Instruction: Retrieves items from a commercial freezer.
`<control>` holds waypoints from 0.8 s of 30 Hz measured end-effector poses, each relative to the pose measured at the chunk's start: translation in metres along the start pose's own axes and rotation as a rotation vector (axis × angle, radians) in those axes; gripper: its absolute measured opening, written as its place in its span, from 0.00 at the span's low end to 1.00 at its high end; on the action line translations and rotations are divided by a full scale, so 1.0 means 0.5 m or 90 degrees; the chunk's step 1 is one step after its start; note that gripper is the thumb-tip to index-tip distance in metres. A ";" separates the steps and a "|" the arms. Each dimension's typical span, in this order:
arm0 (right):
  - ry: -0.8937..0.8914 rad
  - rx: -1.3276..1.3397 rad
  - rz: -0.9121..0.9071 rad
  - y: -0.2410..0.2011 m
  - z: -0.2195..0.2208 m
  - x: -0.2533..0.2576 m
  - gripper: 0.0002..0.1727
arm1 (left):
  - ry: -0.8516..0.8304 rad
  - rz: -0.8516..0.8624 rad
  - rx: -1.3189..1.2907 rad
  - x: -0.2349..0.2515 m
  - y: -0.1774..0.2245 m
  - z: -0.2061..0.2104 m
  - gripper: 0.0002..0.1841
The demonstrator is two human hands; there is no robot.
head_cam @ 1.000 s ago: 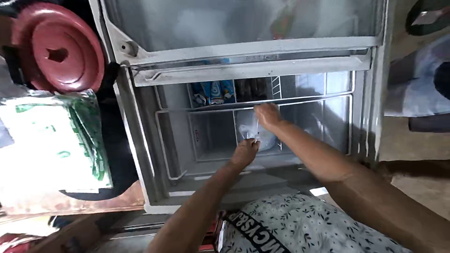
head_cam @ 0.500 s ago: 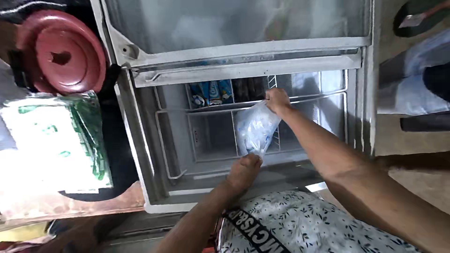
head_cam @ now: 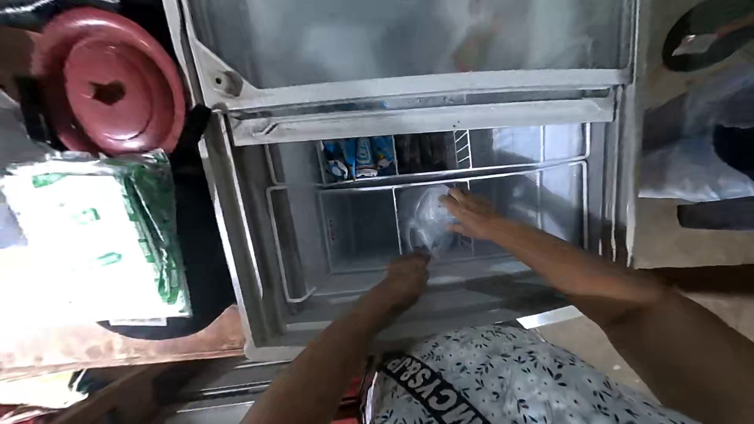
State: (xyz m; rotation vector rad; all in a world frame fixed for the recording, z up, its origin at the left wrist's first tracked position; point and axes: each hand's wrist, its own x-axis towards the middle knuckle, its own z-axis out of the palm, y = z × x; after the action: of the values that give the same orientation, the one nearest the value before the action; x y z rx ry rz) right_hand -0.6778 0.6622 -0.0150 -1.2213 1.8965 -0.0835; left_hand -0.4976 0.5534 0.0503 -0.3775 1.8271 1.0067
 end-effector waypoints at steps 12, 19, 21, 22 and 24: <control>0.154 0.049 -0.153 -0.017 -0.001 -0.056 0.06 | 0.016 0.010 0.001 -0.004 -0.012 0.005 0.26; 0.370 0.364 -0.208 -0.002 -0.014 -0.134 0.16 | 0.038 0.038 -0.011 0.003 -0.020 0.004 0.28; 0.451 0.443 -0.205 -0.012 -0.011 -0.156 0.14 | 0.021 0.031 0.008 0.003 -0.020 0.006 0.26; 0.482 0.461 -0.216 -0.016 -0.012 -0.166 0.13 | 0.012 0.026 0.026 0.001 -0.018 0.008 0.25; 0.505 0.464 -0.246 -0.031 -0.015 -0.187 0.13 | -0.011 0.003 0.047 -0.010 -0.010 0.001 0.22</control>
State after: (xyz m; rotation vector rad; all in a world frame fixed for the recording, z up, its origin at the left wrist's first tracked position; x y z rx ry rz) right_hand -0.6573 0.7238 0.0546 -1.0680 1.9130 -1.5121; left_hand -0.4917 0.5497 0.0520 -0.3183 1.8444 0.9392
